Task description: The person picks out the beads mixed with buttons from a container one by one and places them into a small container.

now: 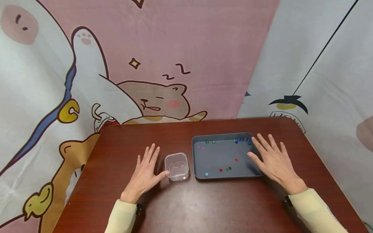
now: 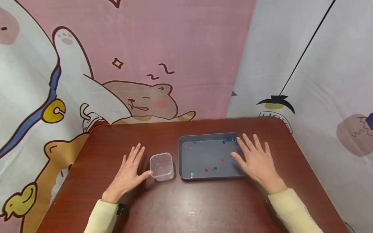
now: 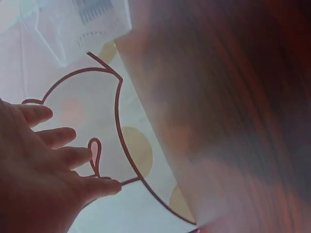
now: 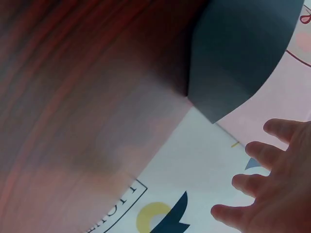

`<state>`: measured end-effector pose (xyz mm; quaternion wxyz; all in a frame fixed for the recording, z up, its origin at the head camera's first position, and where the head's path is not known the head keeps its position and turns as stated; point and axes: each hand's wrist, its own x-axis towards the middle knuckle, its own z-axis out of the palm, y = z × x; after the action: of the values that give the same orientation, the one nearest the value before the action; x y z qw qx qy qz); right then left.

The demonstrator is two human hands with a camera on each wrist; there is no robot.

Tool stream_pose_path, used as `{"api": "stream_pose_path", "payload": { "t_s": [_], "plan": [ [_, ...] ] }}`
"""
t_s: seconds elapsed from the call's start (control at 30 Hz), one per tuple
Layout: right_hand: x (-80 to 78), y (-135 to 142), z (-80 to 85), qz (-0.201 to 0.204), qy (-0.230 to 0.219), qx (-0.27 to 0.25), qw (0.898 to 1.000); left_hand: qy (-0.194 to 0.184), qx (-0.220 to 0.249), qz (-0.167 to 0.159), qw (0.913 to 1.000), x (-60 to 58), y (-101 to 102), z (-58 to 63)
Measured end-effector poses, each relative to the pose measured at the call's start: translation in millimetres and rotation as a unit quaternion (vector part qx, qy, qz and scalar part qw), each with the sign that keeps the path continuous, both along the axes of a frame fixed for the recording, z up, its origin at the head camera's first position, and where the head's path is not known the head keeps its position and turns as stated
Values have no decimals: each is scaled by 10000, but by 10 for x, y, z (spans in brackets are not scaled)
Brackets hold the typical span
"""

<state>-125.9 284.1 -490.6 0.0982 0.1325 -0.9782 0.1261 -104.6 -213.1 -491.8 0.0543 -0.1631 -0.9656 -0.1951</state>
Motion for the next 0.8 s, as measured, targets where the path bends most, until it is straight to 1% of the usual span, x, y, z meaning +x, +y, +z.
{"api": "stream_pose_path", "payload": {
  "t_s": [0.23, 0.43, 0.6, 0.8],
  "plan": [
    [-32, -125, 38, 117, -93, -93, 9998, -183, 377, -251, 9988, 11, 119, -3],
    [-75, -233, 92, 290, -74, -138, 9995, -360, 365, -398, 9979, -13, 203, -27],
    [-120, -328, 131, 474, -102, -199, 9986, -565, 410, -456, 9965, -34, 251, -37],
    [-190, -431, 190, 674, -159, -166, 9975, -593, 410, -523, 9960, -59, 278, -41]
  ]
}}
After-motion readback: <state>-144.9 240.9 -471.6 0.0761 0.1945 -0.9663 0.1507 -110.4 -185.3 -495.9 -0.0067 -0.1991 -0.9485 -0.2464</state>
